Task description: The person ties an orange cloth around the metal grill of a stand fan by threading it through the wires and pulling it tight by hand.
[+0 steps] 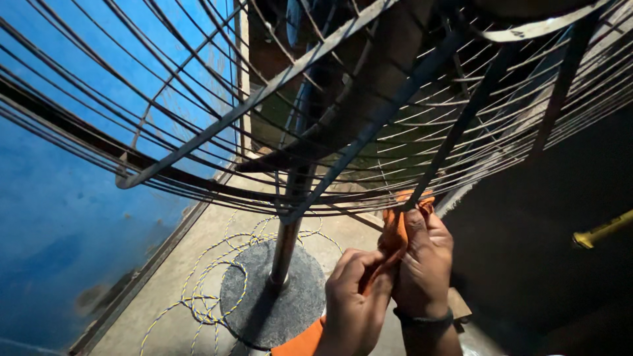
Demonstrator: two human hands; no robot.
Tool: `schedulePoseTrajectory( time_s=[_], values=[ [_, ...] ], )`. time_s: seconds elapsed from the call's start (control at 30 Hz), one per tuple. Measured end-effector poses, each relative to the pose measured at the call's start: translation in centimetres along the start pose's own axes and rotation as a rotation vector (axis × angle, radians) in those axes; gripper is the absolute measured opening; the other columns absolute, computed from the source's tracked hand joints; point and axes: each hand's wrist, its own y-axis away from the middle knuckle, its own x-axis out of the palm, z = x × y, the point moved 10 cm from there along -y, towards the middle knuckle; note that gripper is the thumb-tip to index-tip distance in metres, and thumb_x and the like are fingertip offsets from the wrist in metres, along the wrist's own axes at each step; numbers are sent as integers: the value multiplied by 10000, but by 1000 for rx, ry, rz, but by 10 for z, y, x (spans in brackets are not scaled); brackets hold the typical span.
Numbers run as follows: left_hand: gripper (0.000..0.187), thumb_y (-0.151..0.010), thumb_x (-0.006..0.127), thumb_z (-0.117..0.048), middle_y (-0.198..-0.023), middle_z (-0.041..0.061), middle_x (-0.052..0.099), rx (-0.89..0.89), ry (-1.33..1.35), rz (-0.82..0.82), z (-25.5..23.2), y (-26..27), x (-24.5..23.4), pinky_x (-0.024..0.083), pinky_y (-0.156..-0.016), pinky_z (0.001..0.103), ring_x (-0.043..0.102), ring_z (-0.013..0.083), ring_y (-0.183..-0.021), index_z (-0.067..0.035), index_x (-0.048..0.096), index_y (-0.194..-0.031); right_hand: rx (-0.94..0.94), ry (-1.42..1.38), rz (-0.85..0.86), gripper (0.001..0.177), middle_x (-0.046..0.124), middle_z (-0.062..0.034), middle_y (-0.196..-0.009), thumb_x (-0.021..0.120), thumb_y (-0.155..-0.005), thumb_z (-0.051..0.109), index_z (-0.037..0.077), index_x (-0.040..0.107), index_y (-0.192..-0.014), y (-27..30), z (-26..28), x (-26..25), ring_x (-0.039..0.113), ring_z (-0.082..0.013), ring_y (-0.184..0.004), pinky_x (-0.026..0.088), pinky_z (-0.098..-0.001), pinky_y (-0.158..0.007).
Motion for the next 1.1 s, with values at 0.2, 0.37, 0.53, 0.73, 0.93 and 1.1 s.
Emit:
schedulePoseTrajectory(
  time_s=[0.2, 0.37, 0.53, 0.73, 0.93, 1.1],
  values=[
    [188, -909, 730, -61, -1031, 163, 735, 107, 14, 48, -25, -22, 36, 562, -877, 383, 718, 324, -976, -37, 716, -1096, -64, 62, -362, 256, 659, -2, -926, 534, -1082, 293, 74, 607, -1192, -5, 35, -43, 635, -106, -726, 564, -262, -630],
    [211, -924, 667, -149, -1049, 112, 726, -503, 404, 166, -9, -40, 90, 558, -852, 369, 697, 282, -985, -77, 692, -1120, -111, 30, -327, 224, 642, 0, -947, 582, -1101, 265, 86, 640, -1222, -51, 78, -52, 610, -93, -767, 529, -244, -651],
    [216, -910, 699, -115, -1045, 134, 744, -1, 137, 1, -27, -43, 51, 552, -886, 340, 713, 273, -972, -23, 715, -1105, 72, 292, -403, 291, 625, -30, -805, 560, -1102, 314, 40, 620, -1023, -38, 35, -77, 607, -117, -680, 512, -270, -556],
    [154, -920, 698, -113, -813, 87, 656, -119, 2, 74, 4, -3, 24, 526, -798, 346, 663, 244, -807, -32, 728, -1049, -183, -80, -190, 150, 672, -16, -903, 578, -1089, 161, 30, 646, -1117, -26, 20, -45, 620, -62, -720, 521, -208, -649],
    [322, -991, 640, -159, -876, 168, 609, -525, 269, -9, 49, 33, 20, 464, -687, 463, 567, 349, -732, -19, 590, -1276, 63, 28, -132, 200, 647, -110, -818, 596, -1121, 153, -40, 646, -1110, -1, -19, -13, 568, -141, -579, 469, -264, -489],
    [363, -957, 609, -271, -1076, 53, 762, -413, 58, 32, 8, 15, 20, 573, -856, 317, 753, 183, -977, -119, 623, -1286, -57, -132, -160, 200, 682, -70, -1082, 545, -983, 38, 25, 630, -1164, -6, 12, -27, 661, -98, -942, 559, -211, -816]
  ],
)
